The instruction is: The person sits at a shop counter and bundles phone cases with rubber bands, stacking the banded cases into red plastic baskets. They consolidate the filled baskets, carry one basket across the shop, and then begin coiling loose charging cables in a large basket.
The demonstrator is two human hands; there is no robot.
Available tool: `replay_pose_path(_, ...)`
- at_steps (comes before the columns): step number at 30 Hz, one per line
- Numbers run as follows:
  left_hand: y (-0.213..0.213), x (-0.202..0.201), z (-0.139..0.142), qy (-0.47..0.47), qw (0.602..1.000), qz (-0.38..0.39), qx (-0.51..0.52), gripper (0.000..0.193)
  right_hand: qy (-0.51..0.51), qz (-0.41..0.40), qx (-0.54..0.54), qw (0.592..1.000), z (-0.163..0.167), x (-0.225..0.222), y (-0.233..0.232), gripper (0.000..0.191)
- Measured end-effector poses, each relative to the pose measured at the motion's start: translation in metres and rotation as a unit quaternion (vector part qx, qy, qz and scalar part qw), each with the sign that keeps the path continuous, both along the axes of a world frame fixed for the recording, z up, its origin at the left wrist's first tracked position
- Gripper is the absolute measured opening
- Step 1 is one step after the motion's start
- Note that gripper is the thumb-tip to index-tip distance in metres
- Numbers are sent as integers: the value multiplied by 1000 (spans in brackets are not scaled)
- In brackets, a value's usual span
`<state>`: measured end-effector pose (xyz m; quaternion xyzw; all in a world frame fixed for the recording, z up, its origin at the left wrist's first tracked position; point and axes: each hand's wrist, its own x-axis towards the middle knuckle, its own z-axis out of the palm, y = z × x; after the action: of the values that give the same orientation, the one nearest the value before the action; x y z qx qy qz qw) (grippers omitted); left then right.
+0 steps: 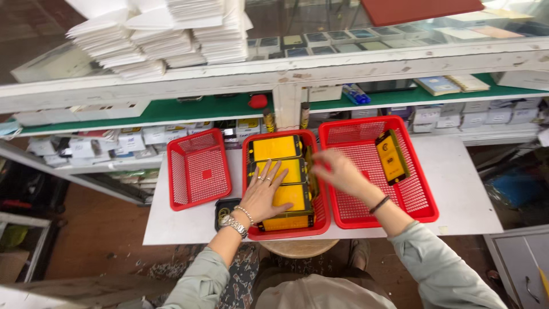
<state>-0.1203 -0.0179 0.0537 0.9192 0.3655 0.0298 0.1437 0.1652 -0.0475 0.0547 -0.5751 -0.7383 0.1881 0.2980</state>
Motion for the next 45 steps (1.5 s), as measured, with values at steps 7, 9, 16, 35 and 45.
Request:
replay_pose_path(7, -2, 60, -45, -7, 991, 132, 22, 83, -289, -348, -14, 892, -39, 126, -10, 49)
replay_pose_path(9, 0, 61, -51, -1, 990, 143, 13, 83, -321, -356, -26, 877, -46, 127, -6, 47)
replay_pose_path(16, 2, 53, -52, 19, 989, 149, -9, 82, -311, -361, -71, 876, -45, 105, 4, 39)
replay_pose_path(35, 48, -15, -66, -326, 872, 359, -66, 65, -18, 42, -140, 989, 46, -17, 96, 47)
replay_pose_path(45, 65, -19, -68, -312, 874, 348, -131, 59, -263, 134, -74, 952, -5, -80, 153, 68)
